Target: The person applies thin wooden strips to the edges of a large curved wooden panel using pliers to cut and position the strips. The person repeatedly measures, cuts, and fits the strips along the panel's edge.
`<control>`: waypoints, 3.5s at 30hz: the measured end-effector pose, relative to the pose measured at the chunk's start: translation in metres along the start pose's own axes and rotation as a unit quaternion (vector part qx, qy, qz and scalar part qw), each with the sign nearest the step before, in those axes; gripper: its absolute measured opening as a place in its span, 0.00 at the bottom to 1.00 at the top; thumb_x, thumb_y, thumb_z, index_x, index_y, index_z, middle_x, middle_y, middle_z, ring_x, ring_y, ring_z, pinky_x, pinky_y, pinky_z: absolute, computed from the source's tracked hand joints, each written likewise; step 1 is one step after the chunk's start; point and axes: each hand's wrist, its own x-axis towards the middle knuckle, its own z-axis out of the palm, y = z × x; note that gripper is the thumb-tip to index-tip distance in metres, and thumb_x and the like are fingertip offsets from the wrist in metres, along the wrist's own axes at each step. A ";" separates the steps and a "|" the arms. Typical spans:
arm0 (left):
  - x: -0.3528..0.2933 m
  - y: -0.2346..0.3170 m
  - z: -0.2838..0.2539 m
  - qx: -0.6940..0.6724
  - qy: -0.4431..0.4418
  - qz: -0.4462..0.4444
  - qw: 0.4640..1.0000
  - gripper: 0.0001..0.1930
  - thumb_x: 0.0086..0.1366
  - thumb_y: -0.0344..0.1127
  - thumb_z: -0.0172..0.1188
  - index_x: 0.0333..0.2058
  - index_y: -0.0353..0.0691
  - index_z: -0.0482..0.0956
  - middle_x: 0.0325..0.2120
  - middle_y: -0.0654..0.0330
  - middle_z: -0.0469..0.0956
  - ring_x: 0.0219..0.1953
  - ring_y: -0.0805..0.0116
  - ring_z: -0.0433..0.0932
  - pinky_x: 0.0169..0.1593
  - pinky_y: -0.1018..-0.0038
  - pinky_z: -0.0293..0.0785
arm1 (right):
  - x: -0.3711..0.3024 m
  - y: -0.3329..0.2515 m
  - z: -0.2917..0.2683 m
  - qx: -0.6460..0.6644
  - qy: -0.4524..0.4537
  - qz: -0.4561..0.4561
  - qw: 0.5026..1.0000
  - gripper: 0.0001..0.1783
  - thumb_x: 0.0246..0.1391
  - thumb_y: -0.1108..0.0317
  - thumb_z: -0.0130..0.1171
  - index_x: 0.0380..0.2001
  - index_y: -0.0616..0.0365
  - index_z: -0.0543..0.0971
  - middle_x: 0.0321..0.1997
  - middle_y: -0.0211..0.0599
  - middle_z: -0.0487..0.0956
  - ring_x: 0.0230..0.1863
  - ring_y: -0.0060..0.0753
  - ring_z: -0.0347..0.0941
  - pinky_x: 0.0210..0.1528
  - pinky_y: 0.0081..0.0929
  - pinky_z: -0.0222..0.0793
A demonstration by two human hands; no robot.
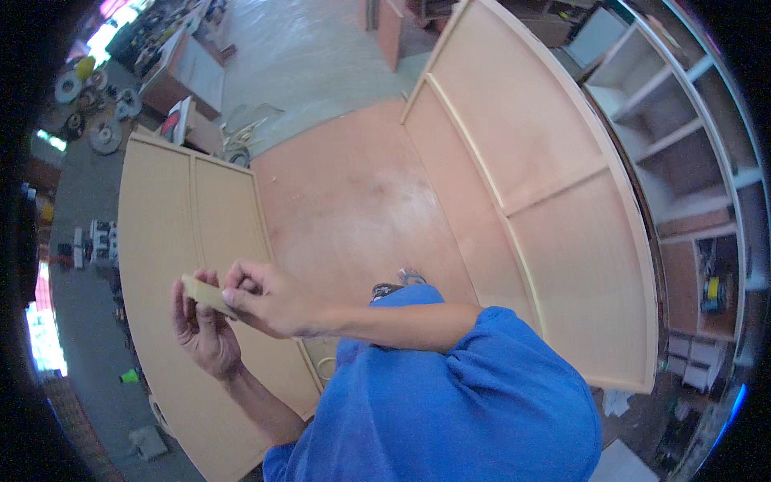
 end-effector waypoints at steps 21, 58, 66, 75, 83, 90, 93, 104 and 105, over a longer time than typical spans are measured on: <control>0.011 0.001 0.057 0.013 0.119 -0.031 0.992 0.22 0.69 0.23 0.64 0.60 0.40 0.75 0.56 0.42 0.79 0.52 0.61 0.83 0.43 0.74 0.83 | 0.031 -0.042 -0.028 0.083 -0.033 0.153 0.984 0.12 0.68 0.72 0.60 0.52 0.58 0.73 0.44 0.38 0.85 0.42 0.27 0.82 0.43 0.26 0.77; -0.142 0.116 -0.146 -0.158 0.164 -0.051 0.972 0.28 0.69 0.22 0.63 0.66 0.39 0.68 0.43 0.42 0.85 0.45 0.56 0.87 0.52 0.62 0.86 | -0.002 0.101 0.185 -0.548 -0.145 -0.246 0.786 0.22 0.56 0.80 0.68 0.54 0.56 0.82 0.46 0.39 0.84 0.40 0.30 0.83 0.46 0.30 0.81; -0.139 0.125 -0.159 -0.202 0.061 -0.049 0.976 0.36 0.65 0.18 0.66 0.70 0.41 0.65 0.43 0.46 0.86 0.47 0.59 0.86 0.54 0.63 0.85 | 0.009 0.076 0.208 -0.593 -0.259 -0.212 0.733 0.14 0.52 0.83 0.68 0.42 0.59 0.88 0.38 0.39 0.85 0.39 0.35 0.85 0.40 0.29 0.84; -0.082 0.117 -0.109 -0.205 0.117 0.019 0.972 0.41 0.61 0.17 0.70 0.71 0.41 0.64 0.43 0.49 0.86 0.46 0.63 0.86 0.50 0.69 0.84 | 0.030 0.010 0.209 -0.623 -0.278 -0.285 0.674 0.15 0.48 0.84 0.70 0.40 0.58 0.88 0.37 0.36 0.85 0.36 0.31 0.85 0.37 0.26 0.84; 0.013 0.130 -0.068 -0.220 -0.013 0.058 0.974 0.25 0.73 0.34 0.64 0.64 0.35 0.70 0.38 0.52 0.84 0.42 0.64 0.86 0.44 0.70 0.83 | 0.058 -0.102 0.230 -0.656 -0.326 -0.317 0.602 0.11 0.49 0.81 0.72 0.36 0.56 0.88 0.33 0.33 0.85 0.36 0.29 0.84 0.34 0.26 0.80; 0.041 0.128 -0.034 -0.172 -0.049 -0.067 0.982 0.27 0.83 0.52 0.38 0.45 0.33 0.77 0.24 0.67 0.67 0.22 0.79 0.61 0.27 0.79 0.60 | 0.093 -0.173 0.247 -0.656 -0.204 -0.276 0.672 0.06 0.59 0.75 0.68 0.40 0.61 0.87 0.35 0.30 0.86 0.40 0.19 0.82 0.44 0.21 0.77; 0.051 0.117 -0.034 -0.094 -0.040 -0.088 0.991 0.26 0.84 0.51 0.37 0.45 0.33 0.76 0.23 0.69 0.65 0.22 0.82 0.60 0.27 0.80 0.58 | 0.122 -0.216 0.258 -0.686 -0.172 -0.359 0.609 0.08 0.61 0.69 0.67 0.40 0.62 0.88 0.33 0.33 0.87 0.34 0.21 0.82 0.41 0.23 0.79; 0.005 0.080 -0.059 0.358 0.165 0.086 0.915 0.12 0.80 0.42 0.53 0.46 0.37 0.74 0.20 0.71 0.65 0.21 0.82 0.63 0.24 0.78 0.61 | 0.230 -0.368 0.287 -0.872 -0.137 -0.371 0.288 0.19 0.68 0.58 0.58 0.54 0.57 0.84 0.55 0.39 0.82 0.56 0.38 0.76 0.59 0.35 0.72; 0.000 0.073 -0.065 0.366 0.168 0.092 0.910 0.13 0.80 0.43 0.53 0.45 0.37 0.73 0.21 0.70 0.65 0.21 0.81 0.64 0.25 0.78 0.62 | 0.233 -0.390 0.287 -0.882 -0.136 -0.372 0.255 0.20 0.68 0.58 0.58 0.54 0.58 0.84 0.56 0.39 0.82 0.57 0.39 0.77 0.59 0.35 0.73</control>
